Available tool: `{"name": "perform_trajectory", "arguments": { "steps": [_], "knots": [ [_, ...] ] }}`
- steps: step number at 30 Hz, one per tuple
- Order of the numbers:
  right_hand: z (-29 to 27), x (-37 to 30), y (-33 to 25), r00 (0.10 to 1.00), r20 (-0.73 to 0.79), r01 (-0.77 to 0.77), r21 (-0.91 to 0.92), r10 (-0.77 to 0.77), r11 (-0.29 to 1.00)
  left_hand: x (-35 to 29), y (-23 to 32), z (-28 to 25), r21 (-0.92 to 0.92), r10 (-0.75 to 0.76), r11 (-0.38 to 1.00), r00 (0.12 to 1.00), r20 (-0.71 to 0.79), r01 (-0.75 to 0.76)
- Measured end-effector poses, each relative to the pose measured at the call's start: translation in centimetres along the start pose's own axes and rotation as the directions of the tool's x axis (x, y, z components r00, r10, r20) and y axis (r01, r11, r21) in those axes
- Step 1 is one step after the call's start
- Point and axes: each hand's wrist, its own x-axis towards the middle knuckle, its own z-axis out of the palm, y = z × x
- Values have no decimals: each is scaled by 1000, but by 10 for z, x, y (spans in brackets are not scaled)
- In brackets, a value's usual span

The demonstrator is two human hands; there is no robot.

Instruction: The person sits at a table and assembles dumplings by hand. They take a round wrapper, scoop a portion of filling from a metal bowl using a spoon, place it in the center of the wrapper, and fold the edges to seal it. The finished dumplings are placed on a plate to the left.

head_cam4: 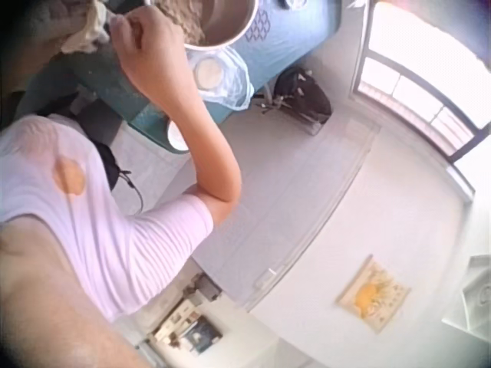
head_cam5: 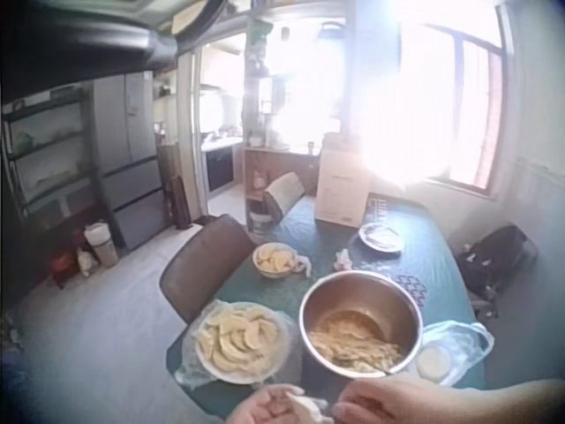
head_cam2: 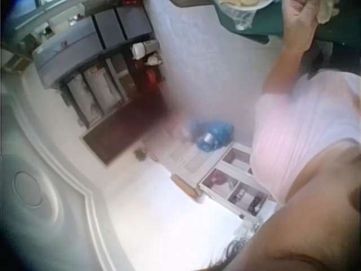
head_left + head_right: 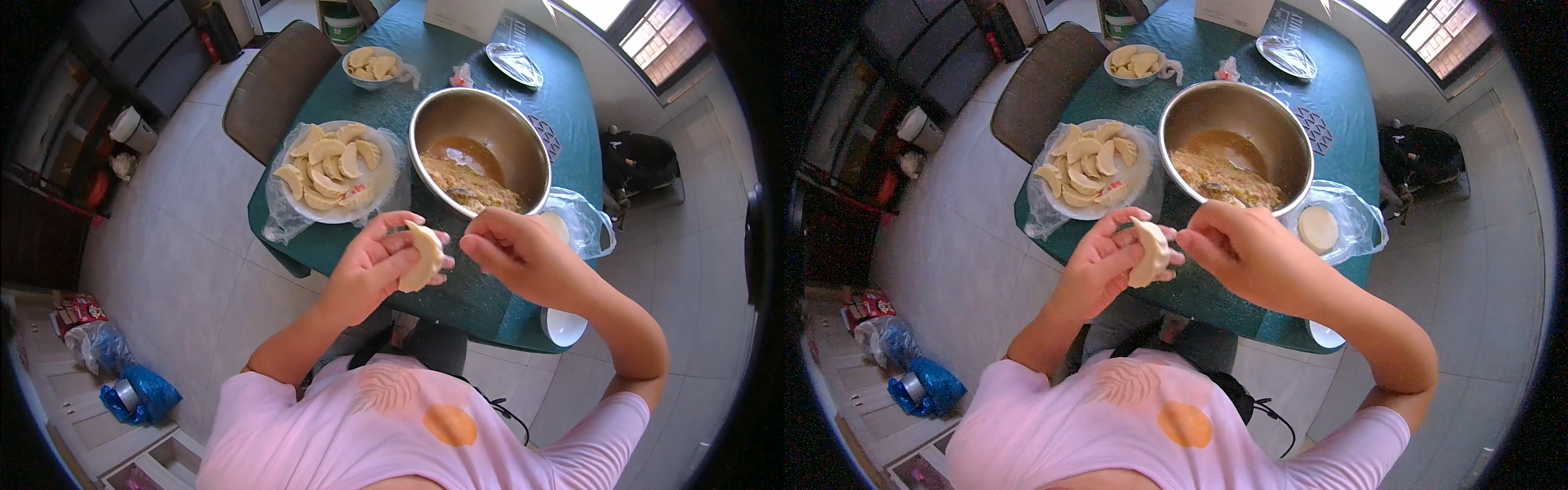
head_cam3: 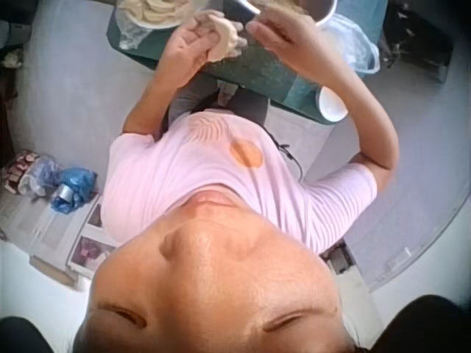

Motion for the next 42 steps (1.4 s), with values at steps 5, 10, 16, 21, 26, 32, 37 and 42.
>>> {"name": "perform_trajectory", "arguments": {
  "steps": [5,10,16,21,26,32,37,42],
  "knots": [
    [24,25,-1,995,3,102,100,-102,990,-3,10,-19,-242,65,967,994,-85,-84],
    [43,50,-8,960,-131,254,41,-247,966,-3,15,-42,-433,80,892,988,-134,-131],
    [50,70,-15,956,-102,260,-133,-274,956,-4,19,-55,-378,130,906,974,-187,-194],
    [59,82,-24,898,-38,350,-542,-438,764,-5,14,-55,-231,264,924,945,-192,-306],
    [58,87,-20,849,19,430,-607,-528,669,-10,12,-54,-175,321,922,934,-158,-346],
    [50,73,-29,890,10,387,-545,-456,744,-4,18,-50,-300,308,885,931,-198,-356],
    [59,75,-24,861,42,431,-588,-507,684,-3,16,-50,-338,371,854,918,-139,-396],
    [55,70,-26,868,16,428,-531,-496,731,-5,18,-52,-374,377,840,918,-119,-393]
  ]
}}
